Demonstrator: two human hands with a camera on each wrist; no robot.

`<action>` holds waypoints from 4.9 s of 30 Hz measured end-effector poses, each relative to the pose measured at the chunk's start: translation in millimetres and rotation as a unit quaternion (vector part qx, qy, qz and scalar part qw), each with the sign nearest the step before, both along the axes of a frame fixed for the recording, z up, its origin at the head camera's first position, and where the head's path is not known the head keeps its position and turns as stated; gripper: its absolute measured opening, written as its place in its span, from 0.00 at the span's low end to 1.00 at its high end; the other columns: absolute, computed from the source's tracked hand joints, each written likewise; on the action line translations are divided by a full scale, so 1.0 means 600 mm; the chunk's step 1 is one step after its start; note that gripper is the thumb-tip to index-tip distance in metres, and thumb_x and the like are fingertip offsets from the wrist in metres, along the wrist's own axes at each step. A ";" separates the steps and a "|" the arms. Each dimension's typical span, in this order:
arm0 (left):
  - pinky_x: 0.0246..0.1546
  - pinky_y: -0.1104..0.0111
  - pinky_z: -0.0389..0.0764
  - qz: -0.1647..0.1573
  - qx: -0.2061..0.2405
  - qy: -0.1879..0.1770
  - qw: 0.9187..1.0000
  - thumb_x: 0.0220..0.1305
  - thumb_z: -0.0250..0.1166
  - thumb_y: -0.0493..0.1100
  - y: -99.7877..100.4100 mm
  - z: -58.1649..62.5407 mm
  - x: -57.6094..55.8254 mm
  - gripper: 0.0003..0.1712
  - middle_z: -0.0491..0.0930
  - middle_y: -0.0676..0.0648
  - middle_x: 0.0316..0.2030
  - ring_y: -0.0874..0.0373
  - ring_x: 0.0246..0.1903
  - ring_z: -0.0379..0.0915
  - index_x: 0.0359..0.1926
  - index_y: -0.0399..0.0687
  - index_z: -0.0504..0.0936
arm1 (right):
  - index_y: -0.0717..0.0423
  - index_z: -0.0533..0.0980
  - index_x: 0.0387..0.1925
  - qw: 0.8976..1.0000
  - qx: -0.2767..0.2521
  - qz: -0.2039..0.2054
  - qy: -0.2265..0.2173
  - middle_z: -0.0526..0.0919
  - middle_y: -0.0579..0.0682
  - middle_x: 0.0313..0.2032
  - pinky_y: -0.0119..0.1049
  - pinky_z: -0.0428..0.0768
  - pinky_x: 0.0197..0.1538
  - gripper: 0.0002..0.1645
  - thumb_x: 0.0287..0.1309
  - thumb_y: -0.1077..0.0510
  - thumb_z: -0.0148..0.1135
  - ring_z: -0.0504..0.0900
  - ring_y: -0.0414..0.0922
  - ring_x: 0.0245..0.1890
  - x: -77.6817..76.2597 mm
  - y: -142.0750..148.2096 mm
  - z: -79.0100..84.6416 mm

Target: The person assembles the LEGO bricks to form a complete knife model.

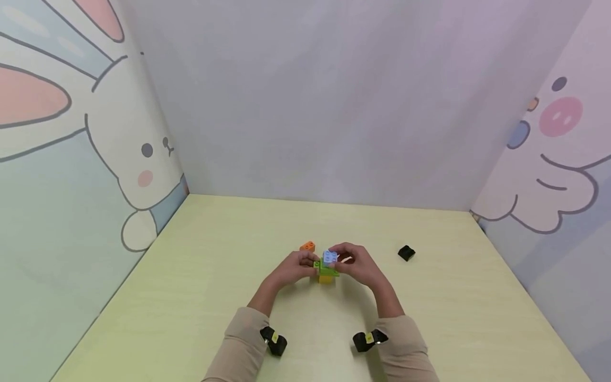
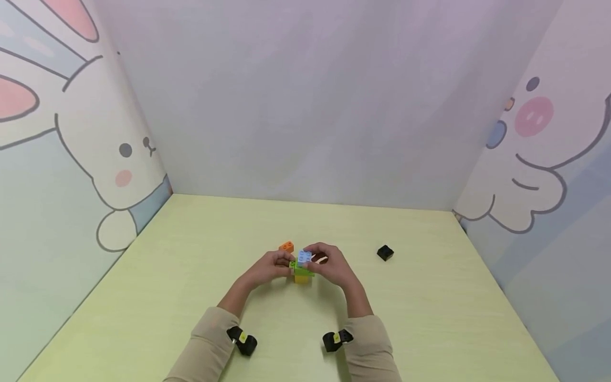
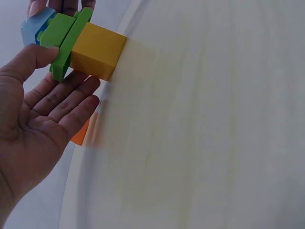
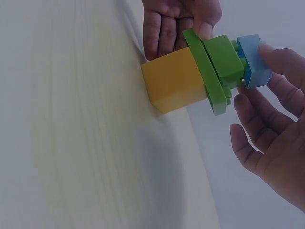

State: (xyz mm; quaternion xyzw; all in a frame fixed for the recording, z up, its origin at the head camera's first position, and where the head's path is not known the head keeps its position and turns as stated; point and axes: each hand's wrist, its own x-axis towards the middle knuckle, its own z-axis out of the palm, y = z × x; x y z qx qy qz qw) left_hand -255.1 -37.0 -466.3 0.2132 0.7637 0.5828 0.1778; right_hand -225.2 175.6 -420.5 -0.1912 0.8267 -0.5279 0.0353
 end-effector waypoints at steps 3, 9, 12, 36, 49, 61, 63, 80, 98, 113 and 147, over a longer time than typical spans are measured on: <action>0.42 0.63 0.76 -0.004 -0.001 -0.001 1.000 0.59 0.62 0.31 -0.002 0.018 0.010 0.13 0.79 0.42 0.40 0.51 0.40 0.75 0.45 0.32 0.76 | 0.67 0.76 0.46 1.000 0.005 0.005 0.000 0.79 0.56 0.40 0.41 0.75 0.41 0.16 0.53 0.68 0.64 0.75 0.52 0.39 0.009 -0.007 0.013; 0.42 0.63 0.77 -0.006 0.008 0.002 1.000 0.59 0.63 0.32 -0.002 0.004 0.004 0.14 0.78 0.43 0.41 0.52 0.41 0.75 0.46 0.33 0.77 | 0.66 0.77 0.46 1.000 0.006 0.000 0.003 0.79 0.55 0.39 0.42 0.75 0.41 0.17 0.52 0.69 0.65 0.75 0.52 0.39 0.013 -0.012 0.014; 0.42 0.64 0.76 -0.003 0.006 0.000 1.000 0.59 0.63 0.33 -0.002 -0.015 -0.005 0.14 0.79 0.45 0.41 0.54 0.41 0.75 0.47 0.35 0.77 | 0.67 0.76 0.45 1.000 0.013 -0.001 0.004 0.79 0.55 0.38 0.42 0.75 0.40 0.16 0.52 0.69 0.64 0.75 0.52 0.38 0.014 -0.014 0.012; 0.42 0.63 0.77 -0.009 0.004 0.002 1.000 0.59 0.62 0.32 -0.004 0.008 0.006 0.14 0.79 0.43 0.42 0.52 0.42 0.76 0.47 0.33 0.77 | 0.54 0.80 0.44 0.994 0.084 -0.015 0.062 0.80 0.45 0.39 0.40 0.73 0.37 0.16 0.51 0.61 0.68 0.76 0.45 0.36 -0.014 -0.002 -0.037; 0.42 0.63 0.76 -0.009 -0.013 0.004 1.000 0.59 0.62 0.32 -0.006 0.031 0.017 0.13 0.78 0.41 0.42 0.52 0.41 0.75 0.46 0.33 0.77 | 0.55 0.68 0.60 0.992 0.094 -0.012 0.080 0.78 0.56 0.46 0.48 0.74 0.44 0.34 0.50 0.61 0.68 0.76 0.51 0.42 -0.003 0.004 -0.021; 0.42 0.63 0.76 -0.010 -0.014 0.009 1.000 0.59 0.61 0.31 -0.007 0.041 0.021 0.13 0.78 0.41 0.42 0.52 0.42 0.75 0.45 0.32 0.77 | 0.56 0.70 0.59 0.991 0.110 -0.024 0.075 0.77 0.57 0.47 0.48 0.73 0.45 0.31 0.52 0.59 0.67 0.76 0.50 0.44 -0.001 0.019 -0.021; 0.42 0.63 0.76 -0.007 -0.017 0.013 1.000 0.58 0.62 0.31 -0.008 0.039 0.020 0.13 0.78 0.41 0.42 0.51 0.42 0.75 0.45 0.32 0.77 | 0.56 0.70 0.59 0.990 0.114 -0.033 0.071 0.77 0.57 0.47 0.49 0.73 0.45 0.31 0.52 0.58 0.67 0.76 0.50 0.44 -0.001 0.025 -0.023; 0.42 0.63 0.76 0.008 -0.027 0.004 1.000 0.57 0.65 0.34 -0.002 -0.024 -0.015 0.14 0.79 0.45 0.42 0.54 0.42 0.75 0.46 0.38 0.78 | 0.58 0.71 0.58 0.989 0.119 -0.063 0.064 0.77 0.60 0.48 0.52 0.73 0.45 0.31 0.51 0.56 0.69 0.76 0.53 0.44 -0.002 0.099 -0.038; 0.41 0.62 0.76 0.007 -0.017 0.009 1.000 0.57 0.64 0.32 -0.004 -0.001 -0.001 0.14 0.78 0.43 0.42 0.52 0.42 0.74 0.46 0.35 0.77 | 0.59 0.70 0.58 0.985 0.121 -0.112 0.043 0.76 0.61 0.49 0.50 0.74 0.45 0.32 0.53 0.54 0.68 0.76 0.55 0.46 -0.006 0.166 -0.050; 0.41 0.63 0.76 0.006 -0.023 0.011 1.000 0.56 0.65 0.35 0.000 -0.020 -0.015 0.14 0.78 0.46 0.41 0.55 0.41 0.74 0.45 0.39 0.78 | 0.62 0.70 0.59 0.981 0.110 -0.154 0.029 0.75 0.66 0.50 0.50 0.73 0.45 0.32 0.54 0.54 0.67 0.75 0.59 0.47 0.001 0.225 -0.057; 0.41 0.64 0.76 -0.001 -0.014 0.012 1.000 0.57 0.63 0.32 -0.003 0.000 0.001 0.13 0.79 0.43 0.41 0.54 0.41 0.74 0.45 0.35 0.77 | 0.64 0.61 0.65 0.969 0.067 -0.239 -0.002 0.69 0.68 0.55 0.32 0.72 0.44 0.39 0.58 0.50 0.63 0.71 0.59 0.51 -0.031 0.294 -0.085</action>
